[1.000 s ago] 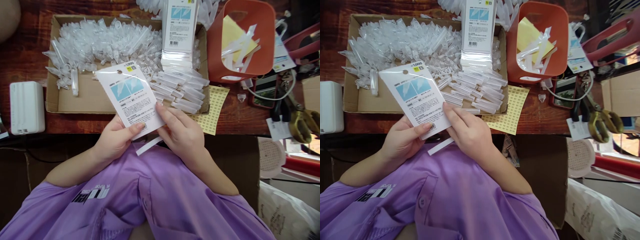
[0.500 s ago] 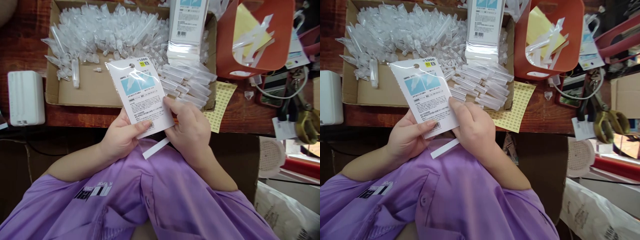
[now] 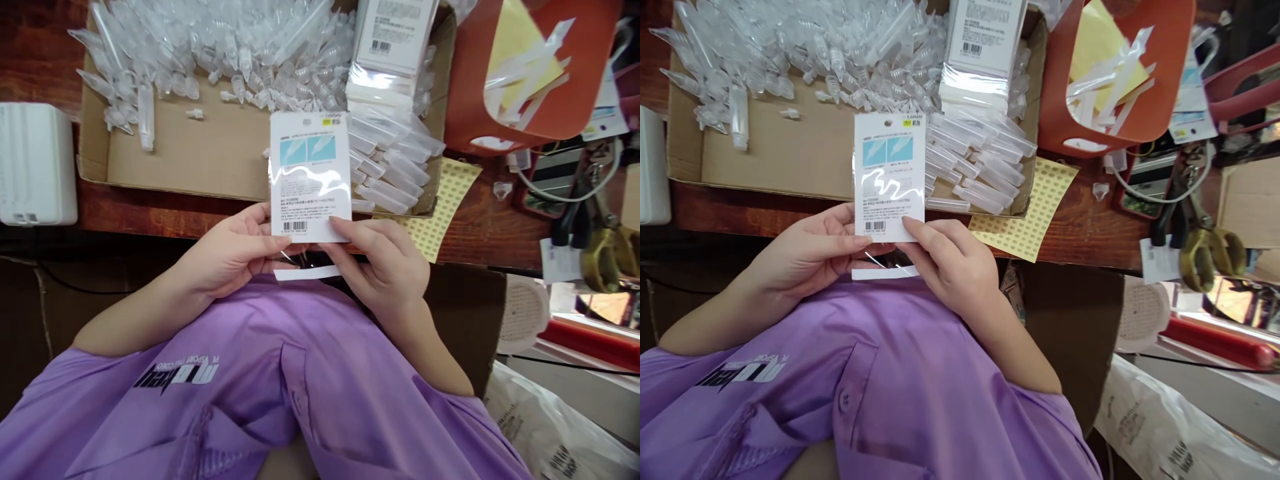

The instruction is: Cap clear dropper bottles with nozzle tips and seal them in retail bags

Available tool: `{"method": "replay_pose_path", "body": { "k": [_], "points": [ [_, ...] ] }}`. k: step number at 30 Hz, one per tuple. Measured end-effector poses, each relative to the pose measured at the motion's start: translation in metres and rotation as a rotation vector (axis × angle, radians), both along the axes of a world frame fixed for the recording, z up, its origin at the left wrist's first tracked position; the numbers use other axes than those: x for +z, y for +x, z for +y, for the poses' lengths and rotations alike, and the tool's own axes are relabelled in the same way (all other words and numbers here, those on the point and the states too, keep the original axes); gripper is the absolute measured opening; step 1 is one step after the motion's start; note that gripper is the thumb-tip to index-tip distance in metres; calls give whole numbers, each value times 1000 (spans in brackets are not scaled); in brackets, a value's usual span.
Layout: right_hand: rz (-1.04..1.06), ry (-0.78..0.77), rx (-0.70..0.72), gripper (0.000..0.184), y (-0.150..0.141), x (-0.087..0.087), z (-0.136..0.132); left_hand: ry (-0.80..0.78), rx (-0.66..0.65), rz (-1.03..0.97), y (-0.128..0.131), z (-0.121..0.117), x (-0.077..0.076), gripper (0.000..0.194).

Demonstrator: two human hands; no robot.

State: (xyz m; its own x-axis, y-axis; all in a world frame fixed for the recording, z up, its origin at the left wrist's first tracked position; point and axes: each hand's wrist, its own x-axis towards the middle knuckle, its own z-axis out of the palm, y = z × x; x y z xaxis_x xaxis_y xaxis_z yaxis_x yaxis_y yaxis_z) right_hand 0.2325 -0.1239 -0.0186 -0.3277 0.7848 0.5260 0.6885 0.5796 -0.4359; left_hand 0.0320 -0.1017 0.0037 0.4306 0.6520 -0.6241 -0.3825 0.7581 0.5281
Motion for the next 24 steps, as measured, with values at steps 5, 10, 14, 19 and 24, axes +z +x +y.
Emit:
{"method": "replay_pose_path", "body": {
  "k": [5,10,14,19,24],
  "points": [
    [-127,-251,68,40,17,-2,-7,-106,-75,27,-7,-10,-12,34],
    [-203,-127,73,38,19,10,-17,-67,-71,44,-7,-18,-25,35],
    [-281,-127,358,20,-3,14,-20,-6,-110,-24,-1,-19,-29,39],
    [-330,-173,377,15,-18,5,-14,14,-111,-37,4,-17,-25,44],
    [-207,-320,378,18,-12,10,-10,43,-145,-22,5,-14,-24,44]
  ]
}}
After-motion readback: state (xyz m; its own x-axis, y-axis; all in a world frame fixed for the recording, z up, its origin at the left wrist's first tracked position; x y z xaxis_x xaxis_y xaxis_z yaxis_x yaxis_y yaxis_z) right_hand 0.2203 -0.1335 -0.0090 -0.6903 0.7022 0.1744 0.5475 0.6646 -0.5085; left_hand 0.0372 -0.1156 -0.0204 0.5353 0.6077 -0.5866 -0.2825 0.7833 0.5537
